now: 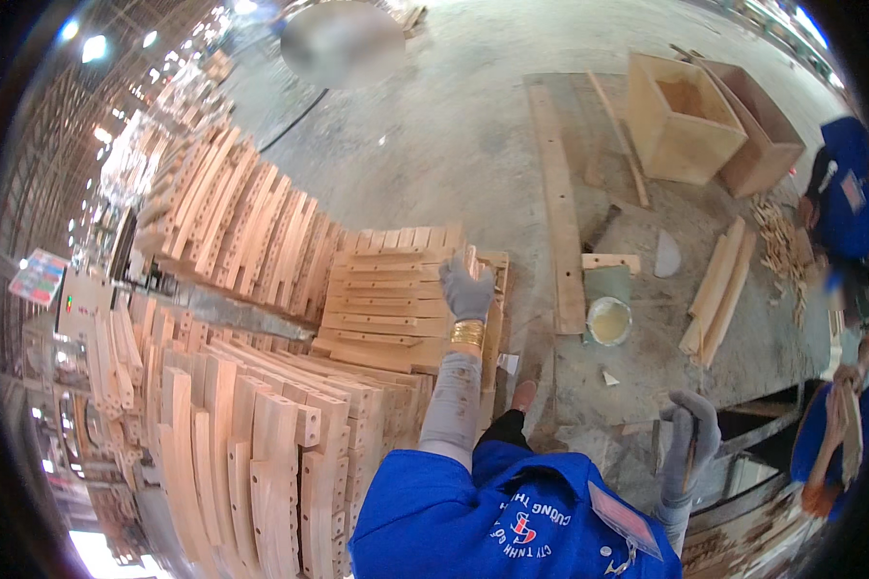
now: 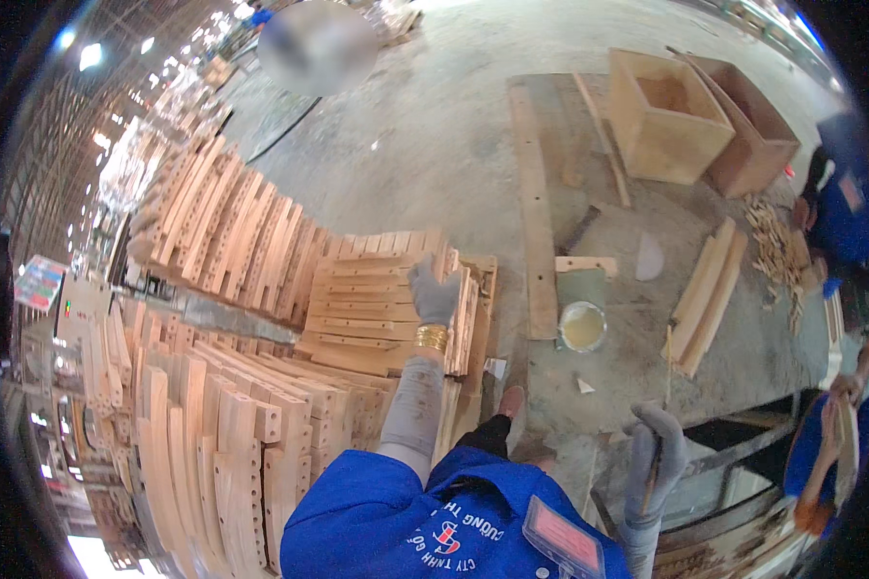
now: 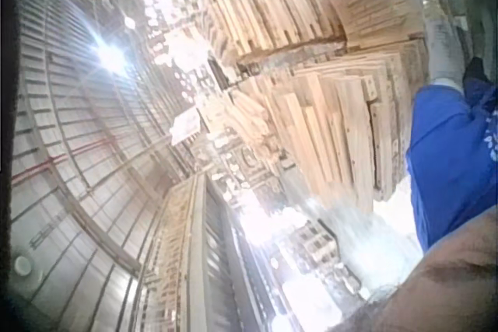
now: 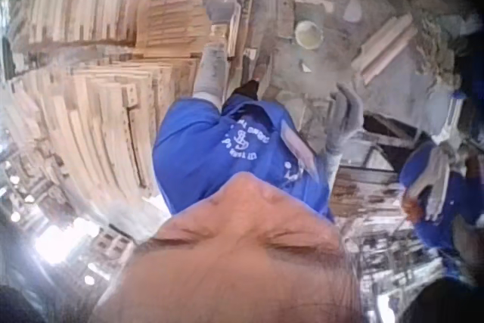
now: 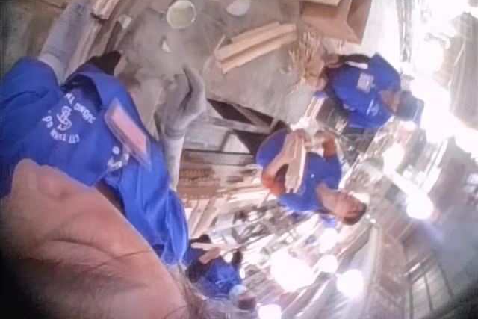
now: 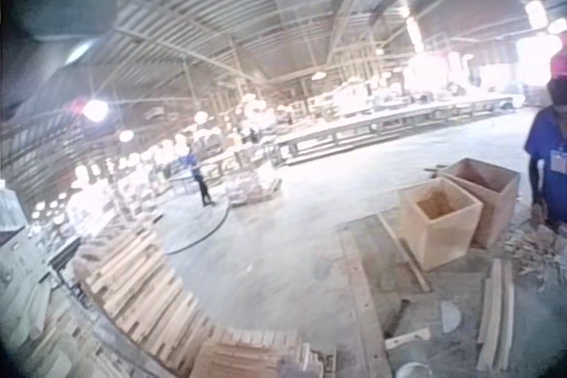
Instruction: The person applies a yellowish liquid to the pre-drilled holes of small wooden blocks using a thin stick. They pick up blocks from a stack, dip the stick into a container, and carefully fill the holes before placing the blocks onto a workbench. Other workers are visible in the background handling similar wooden pieces.
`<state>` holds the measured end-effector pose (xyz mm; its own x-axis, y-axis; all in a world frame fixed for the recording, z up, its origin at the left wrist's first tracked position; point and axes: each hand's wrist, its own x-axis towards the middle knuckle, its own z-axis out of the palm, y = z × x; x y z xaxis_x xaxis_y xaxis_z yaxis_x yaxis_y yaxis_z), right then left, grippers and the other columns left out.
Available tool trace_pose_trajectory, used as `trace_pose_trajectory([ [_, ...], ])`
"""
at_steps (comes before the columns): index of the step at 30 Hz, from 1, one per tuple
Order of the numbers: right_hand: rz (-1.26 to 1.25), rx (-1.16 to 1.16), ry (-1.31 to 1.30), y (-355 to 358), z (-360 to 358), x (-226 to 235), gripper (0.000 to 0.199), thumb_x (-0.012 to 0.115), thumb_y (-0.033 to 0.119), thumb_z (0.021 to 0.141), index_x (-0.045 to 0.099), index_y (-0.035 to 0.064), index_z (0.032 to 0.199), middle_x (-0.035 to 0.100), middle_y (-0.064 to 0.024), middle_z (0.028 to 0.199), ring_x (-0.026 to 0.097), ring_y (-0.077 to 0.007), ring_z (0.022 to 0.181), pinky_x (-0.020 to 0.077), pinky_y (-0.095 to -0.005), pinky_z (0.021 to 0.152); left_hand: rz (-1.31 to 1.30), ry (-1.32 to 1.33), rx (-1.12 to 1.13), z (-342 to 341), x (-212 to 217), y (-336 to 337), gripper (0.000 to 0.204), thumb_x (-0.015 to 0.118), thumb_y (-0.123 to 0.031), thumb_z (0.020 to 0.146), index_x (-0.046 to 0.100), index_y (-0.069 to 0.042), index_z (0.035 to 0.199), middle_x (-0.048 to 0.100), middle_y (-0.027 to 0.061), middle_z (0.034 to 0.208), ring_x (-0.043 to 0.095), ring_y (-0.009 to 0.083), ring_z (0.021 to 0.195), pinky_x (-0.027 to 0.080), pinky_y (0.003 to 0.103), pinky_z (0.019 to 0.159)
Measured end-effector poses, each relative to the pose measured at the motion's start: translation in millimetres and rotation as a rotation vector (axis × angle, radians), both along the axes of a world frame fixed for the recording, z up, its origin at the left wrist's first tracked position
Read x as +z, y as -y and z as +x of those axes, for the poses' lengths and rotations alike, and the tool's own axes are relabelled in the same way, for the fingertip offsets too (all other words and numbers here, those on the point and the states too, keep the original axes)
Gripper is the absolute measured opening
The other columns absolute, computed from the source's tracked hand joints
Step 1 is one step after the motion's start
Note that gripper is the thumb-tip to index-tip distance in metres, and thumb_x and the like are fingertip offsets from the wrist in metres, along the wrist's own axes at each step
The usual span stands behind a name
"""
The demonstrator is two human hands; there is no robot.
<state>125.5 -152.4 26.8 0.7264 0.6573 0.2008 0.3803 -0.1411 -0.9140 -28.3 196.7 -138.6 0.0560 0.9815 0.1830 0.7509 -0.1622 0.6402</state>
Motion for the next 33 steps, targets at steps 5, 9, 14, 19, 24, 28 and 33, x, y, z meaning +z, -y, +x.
trace_pose_trajectory([
  [5, 0.011, 0.293, 0.176, -83.9, -14.3, 1.7, 0.024, 0.061, -0.007, 0.074, 0.057, -0.0018, 0.097, 0.063, -0.0143, 0.089, 0.062, -0.0234, 0.073, 0.0482, -0.0285, 0.069, -0.095, -0.563, 0.025, -50.3, -67.2, -81.8, 0.075, 0.065, -0.036, 0.071, 0.036, -0.014, 0.136, 0.039, 0.0148, 0.134, 0.037, 0.0357, 0.125, 0.031, 0.055, 0.099],
  [9, -0.021, 0.376, 0.162, -116.9, -14.5, -4.0, 0.03, 0.064, -0.008, 0.071, 0.056, -0.0003, 0.099, 0.063, -0.0172, 0.089, 0.064, -0.0276, 0.077, 0.0495, -0.0308, 0.07, -0.174, -0.775, -0.299, -59.6, -78.4, -141.5, 0.078, 0.068, -0.034, 0.07, 0.033, -0.02, 0.138, 0.035, 0.0077, 0.141, 0.03, 0.0338, 0.132, 0.024, 0.056, 0.104],
  [14, -0.164, 0.275, 0.129, -124.8, -8.6, -22.9, 0.031, 0.064, -0.008, 0.071, 0.056, -0.0005, 0.099, 0.063, -0.0172, 0.088, 0.063, -0.0273, 0.075, 0.0497, -0.0309, 0.068, -0.386, -1.011, -0.778, -48.7, -71.3, -189.5, 0.098, 0.079, -0.027, 0.06, 0.026, -0.029, 0.142, 0.033, 0.0079, 0.143, 0.031, 0.028, 0.133, 0.028, 0.051, 0.104],
  [19, -0.242, 0.221, 0.122, -138.9, -5.6, -26.3, 0.031, 0.065, -0.007, 0.07, 0.056, -0.0002, 0.099, 0.061, -0.0158, 0.083, 0.062, -0.0267, 0.069, 0.0489, -0.0309, 0.063, -0.494, -1.183, -1.069, -37.1, -63.7, -204.0, 0.104, 0.08, -0.03, 0.058, 0.021, -0.029, 0.143, 0.04, 0.0106, 0.137, 0.039, 0.0294, 0.127, 0.033, 0.047, 0.101],
  [24, -0.244, 0.232, 0.184, -159.0, -5.4, -23.2, 0.029, 0.065, -0.005, 0.07, 0.057, 0.0005, 0.097, 0.061, -0.016, 0.083, 0.062, -0.0285, 0.068, 0.0489, -0.0317, 0.062, -0.524, -1.181, -1.147, -41.9, -63.8, -228.6, 0.108, 0.08, -0.03, 0.055, 0.019, -0.026, 0.144, 0.046, 0.0139, 0.13, 0.042, 0.031, 0.124, 0.035, 0.046, 0.1],
  [28, -0.192, 0.243, 0.188, -167.7, -6.6, -25.3, 0.026, 0.065, -0.004, 0.071, 0.058, 0.0011, 0.096, 0.062, -0.0162, 0.085, 0.062, -0.0299, 0.071, 0.0498, -0.0325, 0.063, -0.489, -1.197, -1.119, -37.9, -60.9, -235.9, 0.106, 0.079, -0.033, 0.057, 0.02, -0.024, 0.144, 0.044, 0.0153, 0.132, 0.043, 0.032, 0.123, 0.032, 0.05, 0.102],
  [33, -0.174, 0.255, 0.18, -175.3, 1.7, -23.0, 0.025, 0.067, 0.0, 0.073, 0.058, 0.0028, 0.097, 0.063, -0.015, 0.087, 0.064, -0.0292, 0.074, 0.0505, -0.0336, 0.062, -0.331, -1.155, -1.186, -53.3, -62.9, -211.6, 0.108, 0.076, -0.033, 0.053, 0.019, -0.024, 0.145, 0.039, 0.0176, 0.137, 0.038, 0.0356, 0.126, 0.025, 0.054, 0.105],
])
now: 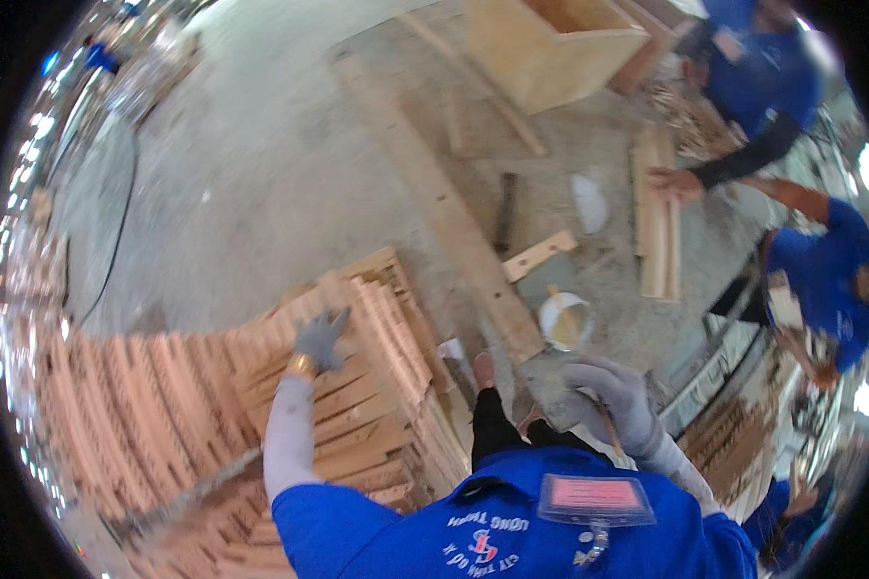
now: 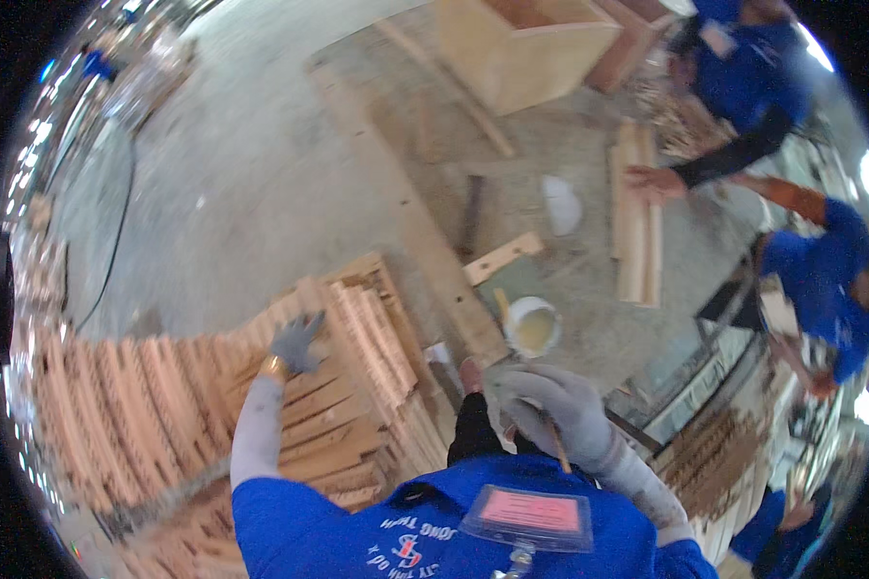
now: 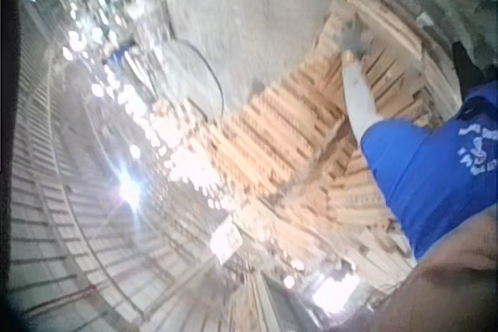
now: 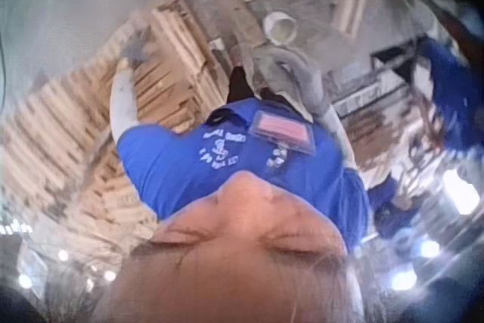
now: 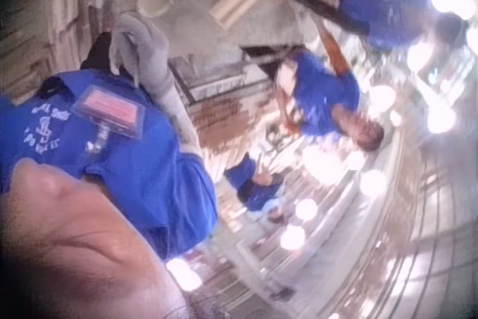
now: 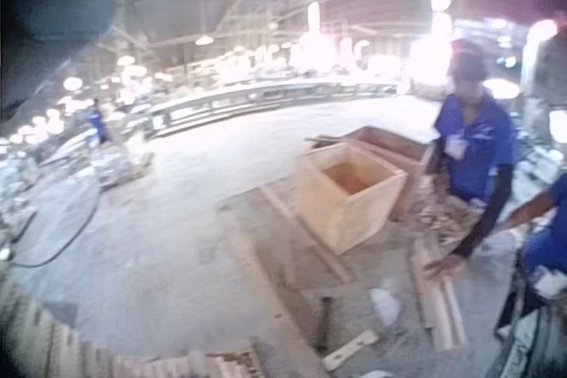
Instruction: The person applies a yellowish liquid to the pre-drilled holes of small wooden blocks using a thin stick. They pick up blocks from a stack, dip the stick into a container, and carefully fill the holes before placing the blocks onto a workbench. Other workers are visible in the background handling similar wooden pieces.
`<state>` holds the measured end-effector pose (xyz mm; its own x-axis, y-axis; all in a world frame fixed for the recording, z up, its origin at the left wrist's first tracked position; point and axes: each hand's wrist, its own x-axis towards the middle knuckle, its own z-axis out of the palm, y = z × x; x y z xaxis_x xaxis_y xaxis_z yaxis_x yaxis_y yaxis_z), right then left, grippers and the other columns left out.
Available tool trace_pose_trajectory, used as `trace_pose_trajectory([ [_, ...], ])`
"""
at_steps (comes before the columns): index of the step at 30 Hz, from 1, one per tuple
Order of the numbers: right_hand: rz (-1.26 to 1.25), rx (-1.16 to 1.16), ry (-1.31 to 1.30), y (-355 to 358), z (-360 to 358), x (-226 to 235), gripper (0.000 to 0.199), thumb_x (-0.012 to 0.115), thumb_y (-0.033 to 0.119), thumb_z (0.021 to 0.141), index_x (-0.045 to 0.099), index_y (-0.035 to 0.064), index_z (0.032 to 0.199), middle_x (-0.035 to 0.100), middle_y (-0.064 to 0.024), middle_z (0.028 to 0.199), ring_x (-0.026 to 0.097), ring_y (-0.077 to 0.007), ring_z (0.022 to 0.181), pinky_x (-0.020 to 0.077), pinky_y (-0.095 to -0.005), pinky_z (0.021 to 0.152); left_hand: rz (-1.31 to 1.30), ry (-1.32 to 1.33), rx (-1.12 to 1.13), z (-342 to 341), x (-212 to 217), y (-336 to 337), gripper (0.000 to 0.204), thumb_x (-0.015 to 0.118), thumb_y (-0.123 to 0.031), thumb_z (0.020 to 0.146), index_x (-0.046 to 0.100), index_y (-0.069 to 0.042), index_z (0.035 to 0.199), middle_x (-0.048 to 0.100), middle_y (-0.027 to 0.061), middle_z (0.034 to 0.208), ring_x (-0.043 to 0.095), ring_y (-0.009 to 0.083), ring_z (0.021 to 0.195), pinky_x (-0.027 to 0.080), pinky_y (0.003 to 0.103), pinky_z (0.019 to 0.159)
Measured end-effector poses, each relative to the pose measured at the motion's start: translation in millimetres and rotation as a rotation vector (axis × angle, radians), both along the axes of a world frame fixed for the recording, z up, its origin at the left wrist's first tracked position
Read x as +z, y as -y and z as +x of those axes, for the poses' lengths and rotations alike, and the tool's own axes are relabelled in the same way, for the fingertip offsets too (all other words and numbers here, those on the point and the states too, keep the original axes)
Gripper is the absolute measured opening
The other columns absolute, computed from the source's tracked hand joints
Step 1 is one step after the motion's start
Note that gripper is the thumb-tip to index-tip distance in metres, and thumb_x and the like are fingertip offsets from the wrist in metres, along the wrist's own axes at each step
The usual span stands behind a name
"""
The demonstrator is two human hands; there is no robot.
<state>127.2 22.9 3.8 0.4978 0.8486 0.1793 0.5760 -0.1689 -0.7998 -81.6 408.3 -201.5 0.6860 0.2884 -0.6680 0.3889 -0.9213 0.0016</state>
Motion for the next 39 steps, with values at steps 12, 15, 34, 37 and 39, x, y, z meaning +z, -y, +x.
trace_pose_trajectory([
  [12, 0.003, -0.034, -0.018, 2.1, -12.2, -3.3, 0.024, 0.063, 0.0, 0.075, 0.059, 0.0043, 0.099, 0.063, -0.0123, 0.084, 0.063, -0.0262, 0.068, 0.0491, -0.0328, 0.056, 0.099, 0.248, 0.253, -5.5, -21.4, -16.4, 0.12, 0.077, -0.04, 0.046, 0.013, -0.023, 0.146, 0.049, 0.0248, 0.12, 0.044, 0.0409, 0.115, 0.026, 0.052, 0.104],
  [15, -0.078, -0.018, -0.057, 3.8, -13.4, -7.2, 0.032, 0.066, -0.001, 0.068, 0.06, 0.0031, 0.1, 0.063, -0.0149, 0.089, 0.064, -0.0296, 0.076, 0.0504, -0.0324, 0.065, 0.174, 0.194, 0.223, 1.4, -3.9, -9.7, 0.109, 0.076, -0.039, 0.052, 0.019, -0.023, 0.145, 0.05, 0.0203, 0.117, 0.048, 0.0363, 0.109, 0.03, 0.052, 0.099],
  [34, 0.418, 0.068, 0.082, -0.2, 33.8, 85.7, 0.037, 0.071, 0.006, 0.073, 0.058, 0.0029, 0.107, 0.06, -0.0124, 0.088, 0.06, -0.0221, 0.074, 0.0477, -0.0301, 0.065, -0.292, 2.243, 0.23, 9.7, 318.5, 64.9, 0.112, 0.075, -0.043, 0.058, 0.011, -0.014, 0.145, 0.032, 0.0156, 0.139, 0.037, 0.0341, 0.126, 0.041, 0.05, 0.1],
  [37, 0.49, 0.002, 0.276, 25.1, 53.5, 129.8, 0.047, 0.075, 0.016, 0.073, 0.054, 0.002, 0.113, 0.06, -0.0121, 0.093, 0.06, -0.024, 0.077, 0.0476, -0.0319, 0.07, -0.826, 2.222, 0.237, 80.0, 326.6, 123.1, 0.106, 0.072, -0.047, 0.062, 0.015, -0.009, 0.143, 0.036, 0.0152, 0.137, 0.041, 0.0332, 0.123, 0.041, 0.049, 0.1],
  [39, 0.514, -0.011, 0.243, 47.6, 66.1, 146.7, 0.056, 0.076, 0.019, 0.073, 0.05, 0.0011, 0.119, 0.059, -0.0122, 0.103, 0.059, -0.0229, 0.089, 0.0469, -0.0314, 0.078, -1.017, 2.139, 0.137, 127.7, 334.4, 172.8, 0.107, 0.073, -0.045, 0.063, 0.013, -0.008, 0.143, 0.036, 0.0149, 0.137, 0.041, 0.0312, 0.122, 0.041, 0.047, 0.099],
])
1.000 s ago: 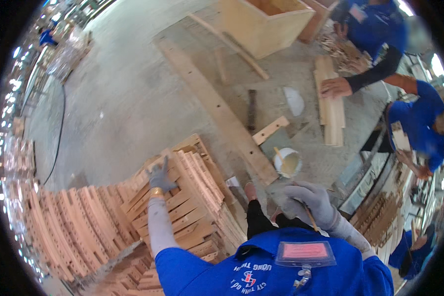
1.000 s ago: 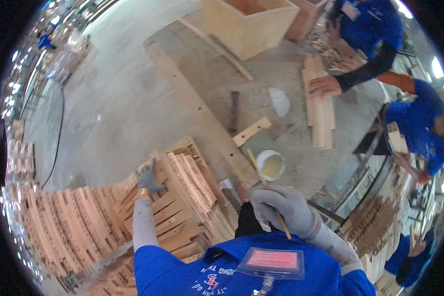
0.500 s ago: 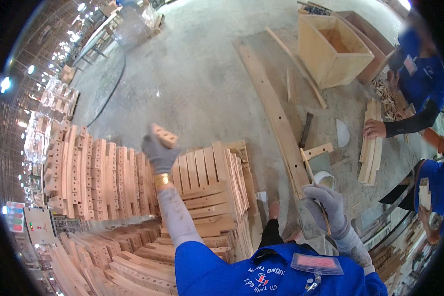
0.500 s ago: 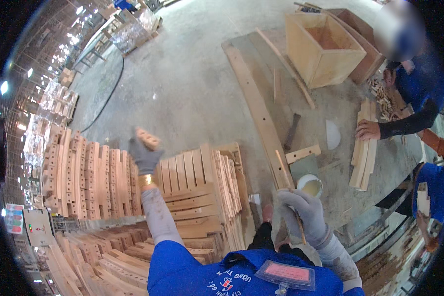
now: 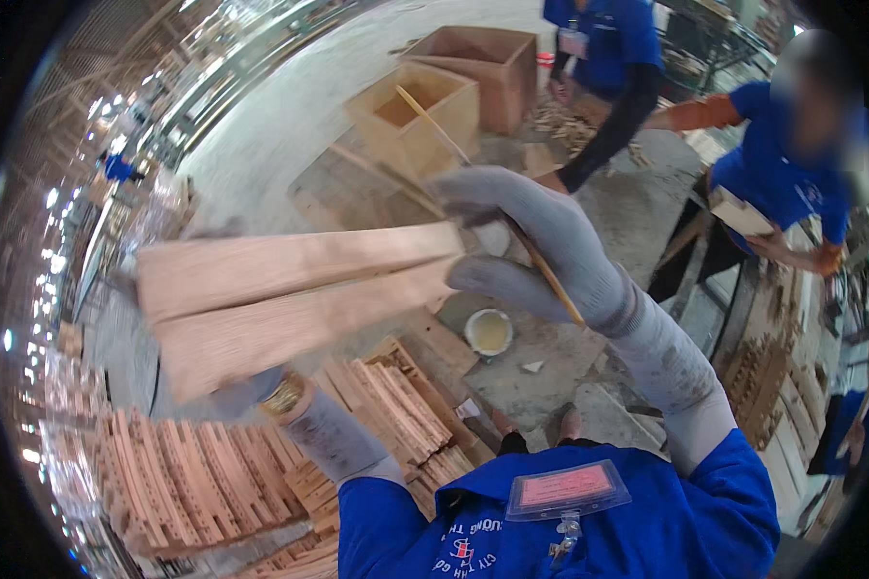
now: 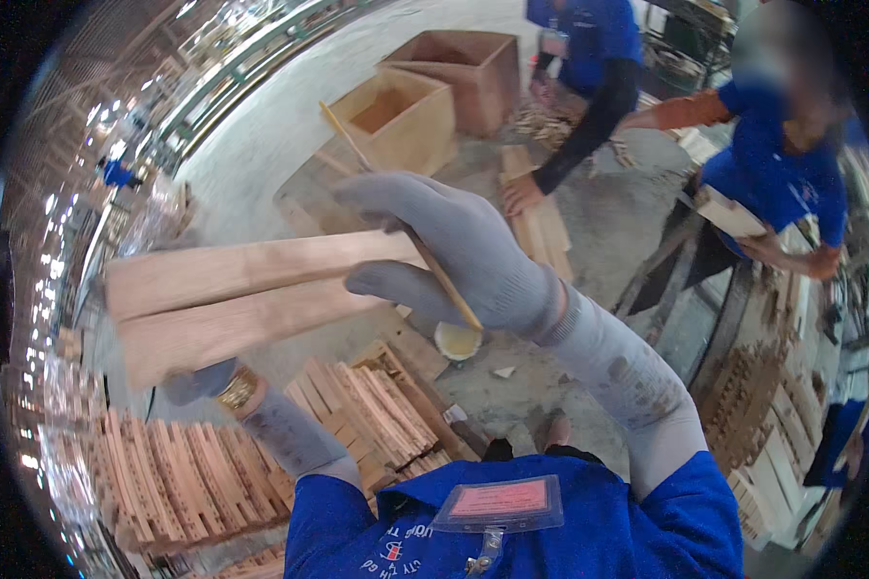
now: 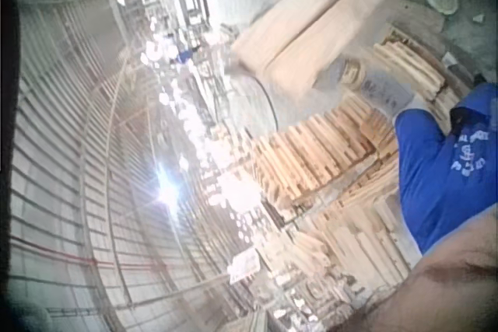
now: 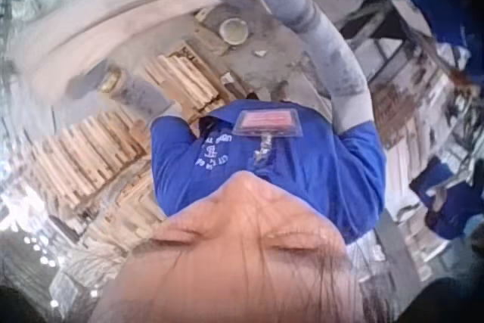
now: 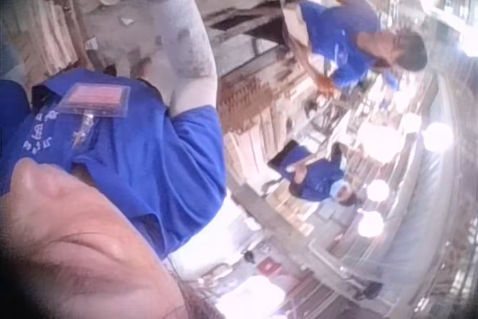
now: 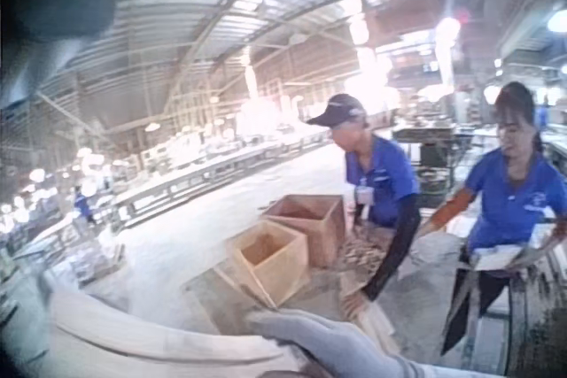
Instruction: The person applies a yellowish liquid to the pre-drilled holes of small wooden blocks using a thin stick. They pick up blocks from a stack, dip the stick into a container, and carefully fill the holes before placing the blocks onto a workbench. Other workers are visible in the background handling similar wooden pieces.
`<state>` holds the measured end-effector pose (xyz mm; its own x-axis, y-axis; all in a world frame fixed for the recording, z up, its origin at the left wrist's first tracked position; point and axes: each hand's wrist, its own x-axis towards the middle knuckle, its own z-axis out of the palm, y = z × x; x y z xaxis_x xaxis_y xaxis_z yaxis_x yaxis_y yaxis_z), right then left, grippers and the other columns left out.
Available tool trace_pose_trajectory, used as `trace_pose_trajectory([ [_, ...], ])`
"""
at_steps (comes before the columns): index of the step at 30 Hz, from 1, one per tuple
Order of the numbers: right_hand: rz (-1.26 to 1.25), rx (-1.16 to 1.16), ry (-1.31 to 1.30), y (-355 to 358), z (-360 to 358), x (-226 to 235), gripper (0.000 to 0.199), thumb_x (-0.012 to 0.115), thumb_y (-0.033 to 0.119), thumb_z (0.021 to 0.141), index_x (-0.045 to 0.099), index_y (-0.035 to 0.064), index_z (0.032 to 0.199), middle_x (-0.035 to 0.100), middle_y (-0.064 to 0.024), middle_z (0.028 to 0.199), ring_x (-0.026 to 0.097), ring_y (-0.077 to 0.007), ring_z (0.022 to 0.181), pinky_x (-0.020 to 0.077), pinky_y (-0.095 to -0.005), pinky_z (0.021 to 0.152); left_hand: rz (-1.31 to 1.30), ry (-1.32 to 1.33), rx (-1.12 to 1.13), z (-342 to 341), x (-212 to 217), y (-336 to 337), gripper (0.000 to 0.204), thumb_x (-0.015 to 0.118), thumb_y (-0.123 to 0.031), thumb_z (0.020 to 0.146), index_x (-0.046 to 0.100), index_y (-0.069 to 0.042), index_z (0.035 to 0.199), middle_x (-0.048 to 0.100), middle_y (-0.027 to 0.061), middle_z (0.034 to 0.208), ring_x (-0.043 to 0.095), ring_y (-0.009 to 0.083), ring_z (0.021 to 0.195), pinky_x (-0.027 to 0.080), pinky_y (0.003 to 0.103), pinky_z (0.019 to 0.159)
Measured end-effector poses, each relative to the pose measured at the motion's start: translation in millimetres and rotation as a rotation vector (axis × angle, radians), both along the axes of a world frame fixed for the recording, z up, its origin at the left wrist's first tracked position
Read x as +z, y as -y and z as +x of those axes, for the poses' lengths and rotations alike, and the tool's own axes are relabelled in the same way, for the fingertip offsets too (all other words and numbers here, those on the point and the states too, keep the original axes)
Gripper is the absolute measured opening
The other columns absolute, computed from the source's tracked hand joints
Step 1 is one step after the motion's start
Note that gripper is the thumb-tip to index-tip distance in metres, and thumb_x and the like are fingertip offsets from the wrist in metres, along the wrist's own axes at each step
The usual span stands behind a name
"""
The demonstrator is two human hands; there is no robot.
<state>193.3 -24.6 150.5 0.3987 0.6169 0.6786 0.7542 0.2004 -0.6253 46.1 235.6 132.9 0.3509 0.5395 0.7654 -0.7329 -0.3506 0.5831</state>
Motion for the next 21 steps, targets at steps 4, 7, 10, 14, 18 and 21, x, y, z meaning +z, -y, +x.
trace_pose_trajectory([
  [4, 0.044, -0.003, -0.039, 41.6, 22.9, -7.5, 0.066, 0.075, 0.02, 0.076, 0.041, -0.0001, 0.13, 0.053, -0.0119, 0.121, 0.053, -0.0188, 0.11, 0.0432, -0.0299, 0.092, 0.124, -0.012, -0.346, 73.1, 0.5, 101.6, 0.11, 0.075, -0.041, 0.063, 0.008, -0.007, 0.144, 0.038, 0.0145, 0.135, 0.043, 0.0272, 0.12, 0.04, 0.043, 0.099],
  [7, 0.107, 0.08, -0.336, 70.4, 27.2, -41.5, 0.067, 0.073, 0.023, 0.077, 0.04, 0.0004, 0.13, 0.048, -0.0127, 0.13, 0.047, -0.0183, 0.118, 0.0387, -0.0304, 0.097, 0.232, -0.036, -0.553, 104.6, -7.6, 161.4, 0.112, 0.076, -0.038, 0.064, 0.005, -0.006, 0.145, 0.039, 0.0142, 0.135, 0.044, 0.0242, 0.119, 0.04, 0.04, 0.099],
  [10, 0.136, 0.095, -0.52, 100.3, 39.7, -79.2, 0.064, 0.072, 0.02, 0.08, 0.04, -0.0021, 0.13, 0.05, -0.0097, 0.126, 0.046, -0.0148, 0.115, 0.038, -0.0286, 0.096, 0.308, -0.103, -0.687, 129.6, -32.4, 200.0, 0.114, 0.077, -0.034, 0.064, 0.002, -0.005, 0.145, 0.04, 0.0139, 0.134, 0.045, 0.0212, 0.118, 0.039, 0.038, 0.098],
  [14, 0.108, 0.111, -0.727, 115.8, 53.1, -124.5, 0.052, 0.069, 0.015, 0.081, 0.047, -0.0021, 0.125, 0.056, -0.0058, 0.114, 0.05, -0.0113, 0.104, 0.0409, -0.0275, 0.091, 0.147, -0.384, -0.738, 131.3, -77.9, 214.2, 0.116, 0.077, -0.023, 0.061, 0.0, -0.002, 0.145, 0.041, 0.0128, 0.133, 0.045, 0.0198, 0.117, 0.04, 0.035, 0.096],
  [18, 0.141, 0.101, -0.77, 118.6, 57.5, -147.7, 0.042, 0.071, 0.013, 0.079, 0.051, 0.0002, 0.113, 0.057, -0.0031, 0.101, 0.051, -0.0084, 0.095, 0.044, -0.0248, 0.083, 0.05, -0.518, -0.733, 118.9, -76.5, 228.5, 0.111, 0.073, -0.017, 0.061, 0.002, -0.003, 0.145, 0.043, 0.0132, 0.132, 0.047, 0.0206, 0.116, 0.043, 0.033, 0.094],
  [21, 0.16, 0.093, -0.776, 118.7, 55.2, -143.7, 0.034, 0.072, 0.013, 0.077, 0.051, 0.0032, 0.102, 0.057, -0.0035, 0.099, 0.052, -0.0097, 0.092, 0.0445, -0.0254, 0.08, -0.042, -0.505, -0.643, 106.5, -76.6, 239.1, 0.103, 0.074, -0.01, 0.06, 0.013, -0.002, 0.144, 0.046, 0.0126, 0.127, 0.051, 0.0207, 0.111, 0.045, 0.033, 0.092],
])
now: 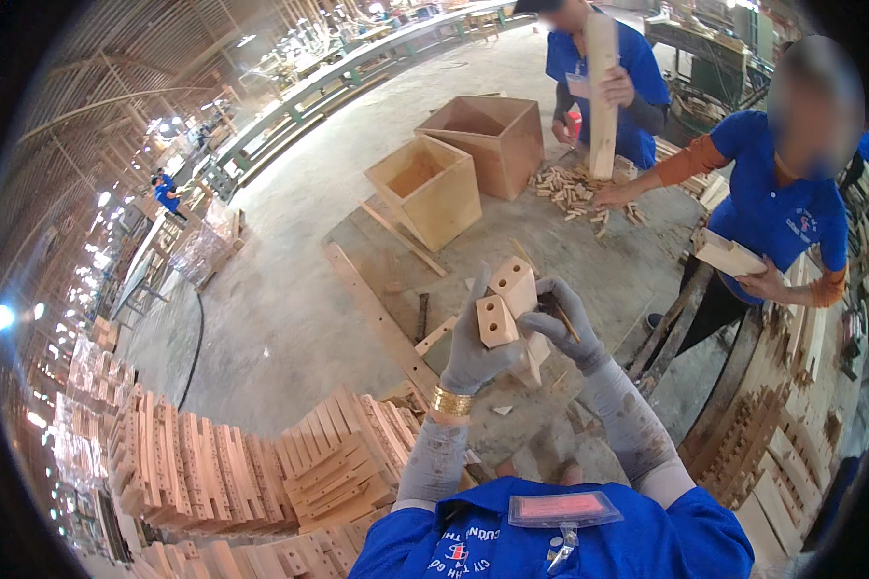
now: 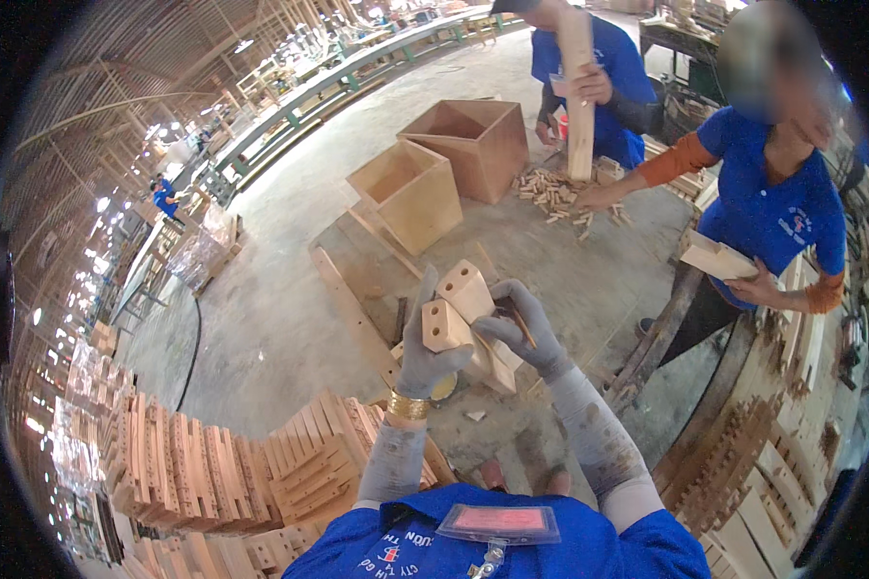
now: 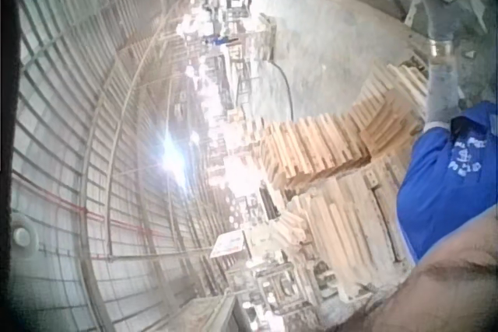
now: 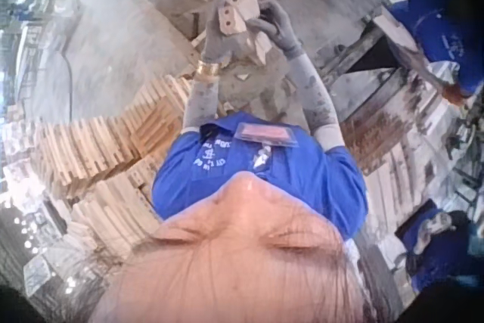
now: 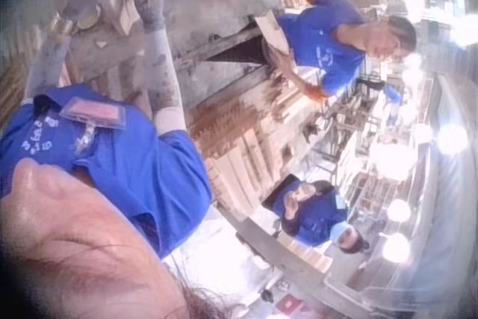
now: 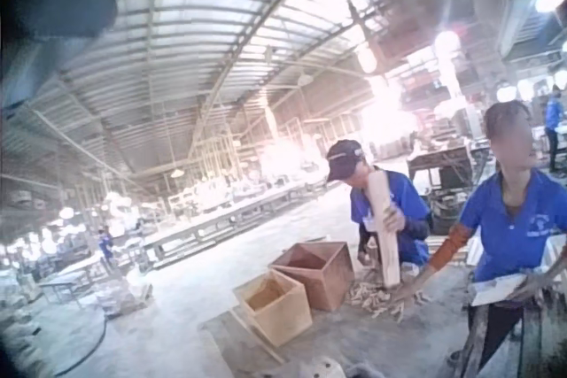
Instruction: The person applies a yellowish liquid to the pre-drilled holes of small wooden blocks using a thin stick. They pick up blocks from a stack, dip the stick into a container, and carefully fill the holes before placing the blocks onto a workbench. Other workers are visible in the background handling similar wooden pieces.
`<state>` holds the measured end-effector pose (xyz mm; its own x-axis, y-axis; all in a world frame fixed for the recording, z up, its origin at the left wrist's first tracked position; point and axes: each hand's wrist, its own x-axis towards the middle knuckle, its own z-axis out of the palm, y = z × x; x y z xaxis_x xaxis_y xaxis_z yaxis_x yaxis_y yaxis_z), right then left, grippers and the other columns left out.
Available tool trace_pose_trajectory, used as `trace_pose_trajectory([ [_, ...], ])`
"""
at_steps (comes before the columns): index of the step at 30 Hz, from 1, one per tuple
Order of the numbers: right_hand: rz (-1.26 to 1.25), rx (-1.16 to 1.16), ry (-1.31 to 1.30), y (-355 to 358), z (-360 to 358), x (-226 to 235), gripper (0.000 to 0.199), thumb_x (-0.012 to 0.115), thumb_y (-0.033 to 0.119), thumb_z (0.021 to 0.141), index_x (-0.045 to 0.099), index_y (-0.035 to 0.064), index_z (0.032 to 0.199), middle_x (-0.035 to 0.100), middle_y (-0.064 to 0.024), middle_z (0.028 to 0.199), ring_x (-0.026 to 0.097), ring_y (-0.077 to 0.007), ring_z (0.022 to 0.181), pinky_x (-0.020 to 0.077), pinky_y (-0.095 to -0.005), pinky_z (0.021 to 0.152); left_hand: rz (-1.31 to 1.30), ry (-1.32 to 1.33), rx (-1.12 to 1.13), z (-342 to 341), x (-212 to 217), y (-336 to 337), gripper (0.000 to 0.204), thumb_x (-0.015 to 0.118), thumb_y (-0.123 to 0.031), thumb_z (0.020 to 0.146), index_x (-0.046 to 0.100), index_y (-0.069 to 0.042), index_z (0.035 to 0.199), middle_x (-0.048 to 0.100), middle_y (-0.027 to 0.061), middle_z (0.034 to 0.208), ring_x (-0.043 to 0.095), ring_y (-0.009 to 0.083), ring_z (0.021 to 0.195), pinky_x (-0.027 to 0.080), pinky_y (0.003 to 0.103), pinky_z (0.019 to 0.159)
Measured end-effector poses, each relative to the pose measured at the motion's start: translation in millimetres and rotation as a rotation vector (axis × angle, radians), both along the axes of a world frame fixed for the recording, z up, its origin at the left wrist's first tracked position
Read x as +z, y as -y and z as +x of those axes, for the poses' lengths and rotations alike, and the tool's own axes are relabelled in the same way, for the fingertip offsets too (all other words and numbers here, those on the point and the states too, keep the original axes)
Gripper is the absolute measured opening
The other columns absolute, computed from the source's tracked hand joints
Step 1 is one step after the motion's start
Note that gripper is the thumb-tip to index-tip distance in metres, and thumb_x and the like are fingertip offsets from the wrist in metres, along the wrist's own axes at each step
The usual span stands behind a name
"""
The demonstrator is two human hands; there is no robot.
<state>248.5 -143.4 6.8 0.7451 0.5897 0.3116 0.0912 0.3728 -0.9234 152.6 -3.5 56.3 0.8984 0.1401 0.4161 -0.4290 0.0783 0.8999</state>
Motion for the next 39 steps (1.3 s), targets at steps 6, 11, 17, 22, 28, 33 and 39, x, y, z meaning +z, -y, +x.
trace_pose_trajectory([
  [6, -0.053, -0.211, 0.372, 3.8, -1.9, -5.9, 0.033, 0.075, 0.015, 0.074, 0.05, 0.0062, 0.093, 0.055, -0.0057, 0.096, 0.055, -0.0124, 0.089, 0.046, -0.026, 0.075, -0.011, -0.06, 0.326, 1.3, 3.2, 12.6, 0.07, 0.073, 0.001, 0.064, 0.04, 0.0, 0.126, 0.053, 0.0099, 0.111, 0.057, 0.0165, 0.096, 0.052, 0.029, 0.079],
  [11, 0.075, -0.115, 0.089, 1.4, -7.8, -0.4, 0.034, 0.077, 0.017, 0.073, 0.051, 0.0066, 0.092, 0.055, -0.0049, 0.096, 0.055, -0.0115, 0.086, 0.046, -0.0253, 0.073, 0.107, -0.014, 0.438, 2.2, 0.1, 11.5, 0.058, 0.073, 0.0, 0.065, 0.046, -0.001, 0.116, 0.056, 0.0081, 0.103, 0.058, 0.0144, 0.09, 0.052, 0.028, 0.075],
  [17, -0.025, 0.096, 0.142, 5.3, 13.5, 12.5, 0.034, 0.076, 0.015, 0.073, 0.053, 0.0067, 0.096, 0.056, -0.0035, 0.098, 0.055, -0.012, 0.089, 0.0457, -0.0255, 0.077, 0.09, -0.002, 0.41, 3.8, 1.4, 12.0, 0.054, 0.072, 0.001, 0.066, 0.047, -0.001, 0.114, 0.057, 0.0077, 0.102, 0.058, 0.0146, 0.09, 0.052, 0.028, 0.076],
  [22, -0.039, -0.118, 0.325, -5.0, 3.4, 13.1, 0.04, 0.077, 0.018, 0.071, 0.054, 0.0048, 0.101, 0.056, -0.0074, 0.103, 0.056, -0.0159, 0.094, 0.0453, -0.0298, 0.082, 0.096, 0.039, 0.436, 4.6, -1.1, 6.2, 0.055, 0.072, 0.002, 0.068, 0.046, -0.002, 0.116, 0.056, 0.0077, 0.106, 0.057, 0.0148, 0.095, 0.051, 0.028, 0.08],
  [28, -0.097, -0.351, 0.555, 5.6, -16.9, 2.7, 0.056, 0.08, 0.024, 0.067, 0.052, 0.0033, 0.111, 0.052, -0.0175, 0.117, 0.053, -0.0275, 0.108, 0.0441, -0.0355, 0.089, 0.006, 0.035, 0.438, 4.4, 1.5, 23.0, 0.069, 0.071, -0.006, 0.074, 0.032, -0.002, 0.131, 0.048, 0.0104, 0.121, 0.052, 0.0179, 0.107, 0.048, 0.03, 0.087],
  [33, -0.106, -0.363, 0.521, 10.0, -22.1, 4.5, 0.063, 0.082, 0.03, 0.064, 0.052, 0.0025, 0.112, 0.051, -0.0169, 0.118, 0.053, -0.0282, 0.108, 0.0444, -0.0361, 0.089, -0.053, -0.096, -0.056, 3.9, 6.1, 2.0, 0.085, 0.072, -0.01, 0.074, 0.019, -0.004, 0.14, 0.043, 0.0095, 0.128, 0.047, 0.0184, 0.114, 0.045, 0.032, 0.092],
  [39, -0.066, -0.223, 0.426, 11.4, -14.9, 1.6, 0.064, 0.079, 0.024, 0.07, 0.048, 0.0001, 0.12, 0.05, -0.0117, 0.121, 0.052, -0.0212, 0.107, 0.0437, -0.0342, 0.09, -0.008, 0.023, 0.045, 32.1, -4.3, 10.7, 0.097, 0.083, -0.012, 0.057, 0.026, -0.006, 0.136, 0.047, 0.0075, 0.118, 0.05, 0.0163, 0.106, 0.047, 0.03, 0.086],
])
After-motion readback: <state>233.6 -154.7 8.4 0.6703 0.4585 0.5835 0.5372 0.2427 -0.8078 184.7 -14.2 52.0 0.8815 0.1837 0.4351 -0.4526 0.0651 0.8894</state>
